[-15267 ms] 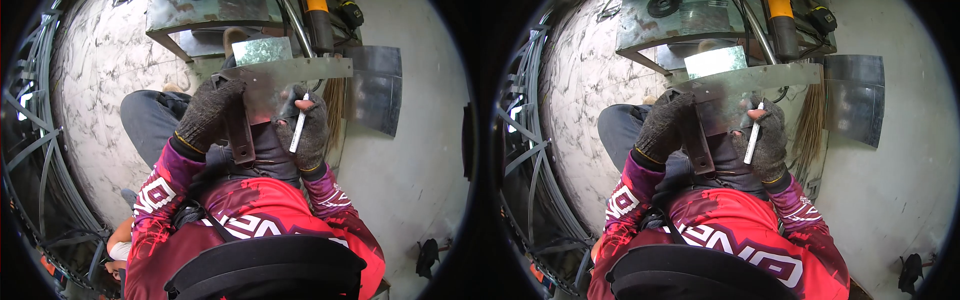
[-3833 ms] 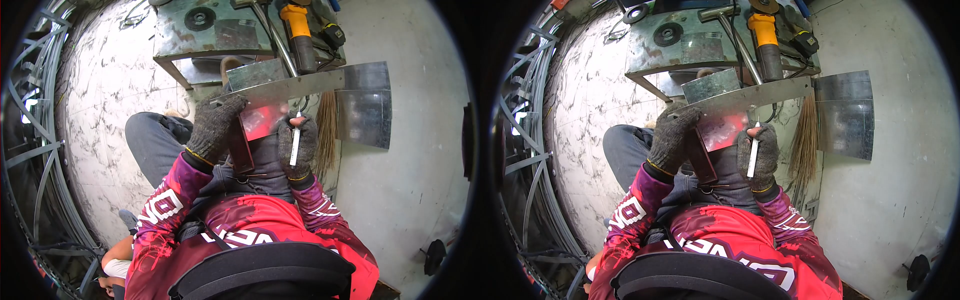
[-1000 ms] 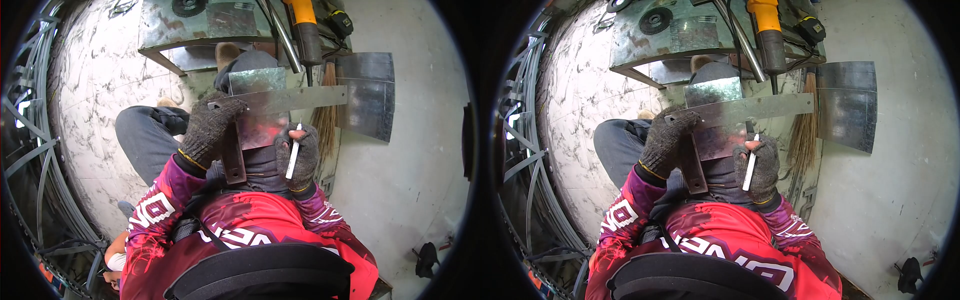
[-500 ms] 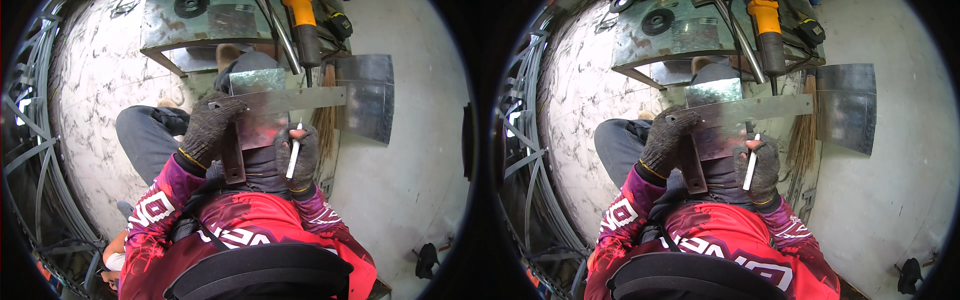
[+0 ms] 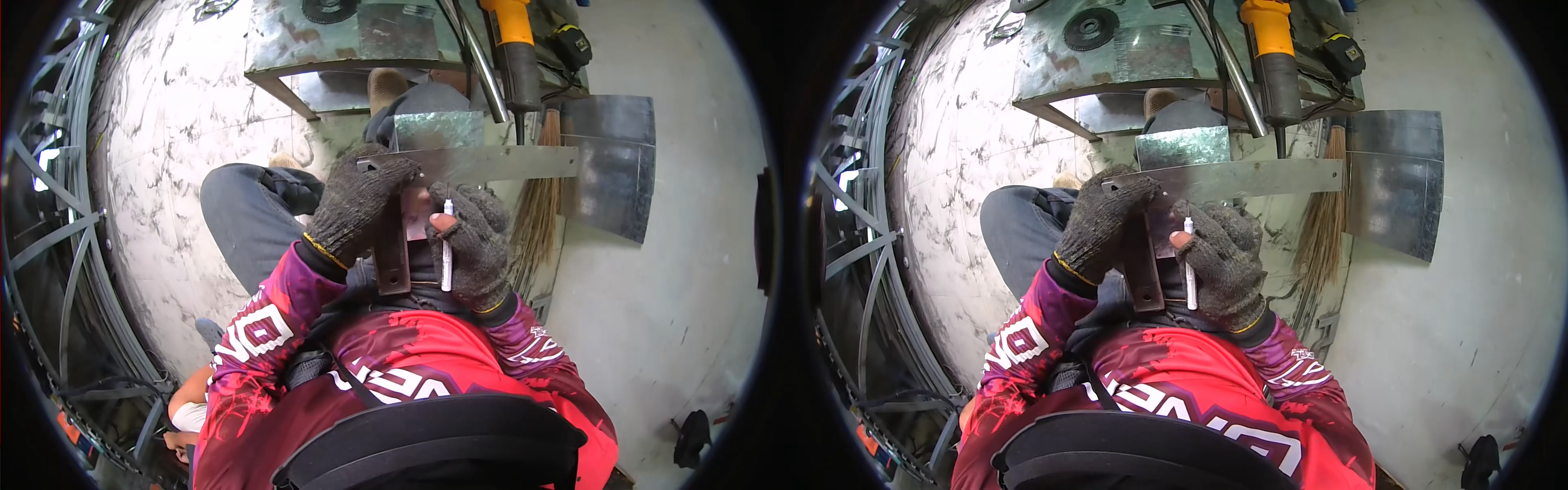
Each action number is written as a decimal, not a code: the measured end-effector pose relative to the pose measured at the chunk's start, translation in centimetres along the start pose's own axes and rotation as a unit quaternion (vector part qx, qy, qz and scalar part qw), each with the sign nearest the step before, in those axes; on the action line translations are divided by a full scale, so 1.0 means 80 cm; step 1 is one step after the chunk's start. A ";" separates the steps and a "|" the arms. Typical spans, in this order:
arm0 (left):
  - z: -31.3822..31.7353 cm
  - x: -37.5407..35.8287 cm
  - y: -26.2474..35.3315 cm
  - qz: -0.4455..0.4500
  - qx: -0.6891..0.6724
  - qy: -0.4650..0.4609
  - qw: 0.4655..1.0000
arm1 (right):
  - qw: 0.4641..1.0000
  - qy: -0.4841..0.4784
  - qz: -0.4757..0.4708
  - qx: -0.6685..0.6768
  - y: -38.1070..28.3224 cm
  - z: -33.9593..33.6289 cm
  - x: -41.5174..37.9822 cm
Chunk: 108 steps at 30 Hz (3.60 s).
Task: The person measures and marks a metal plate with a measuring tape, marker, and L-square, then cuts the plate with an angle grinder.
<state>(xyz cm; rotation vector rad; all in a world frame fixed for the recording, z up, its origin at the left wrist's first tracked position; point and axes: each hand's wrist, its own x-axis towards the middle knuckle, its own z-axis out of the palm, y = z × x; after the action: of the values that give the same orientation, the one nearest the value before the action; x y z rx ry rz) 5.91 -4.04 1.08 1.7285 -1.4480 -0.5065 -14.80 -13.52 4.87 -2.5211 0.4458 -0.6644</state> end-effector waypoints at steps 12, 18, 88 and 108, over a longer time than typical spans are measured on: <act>-0.001 0.002 -0.001 0.018 0.007 -0.001 1.000 | 1.000 -0.005 0.001 0.007 0.001 0.000 0.000; 0.002 0.003 0.000 0.034 -0.028 0.038 0.998 | 1.000 0.003 -0.003 0.002 0.004 0.004 -0.003; 0.004 0.011 0.005 0.077 0.041 0.044 0.995 | 1.000 -0.024 -0.009 0.016 0.004 -0.005 0.002; 0.001 0.013 0.003 0.071 0.053 0.005 0.996 | 0.999 -0.028 0.013 0.043 0.008 0.001 -0.007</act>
<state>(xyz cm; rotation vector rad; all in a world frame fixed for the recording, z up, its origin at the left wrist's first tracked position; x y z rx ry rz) 5.99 -5.06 1.46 1.6917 -1.6008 -0.3502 -15.33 -13.81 4.28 -2.4421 0.4200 -0.5904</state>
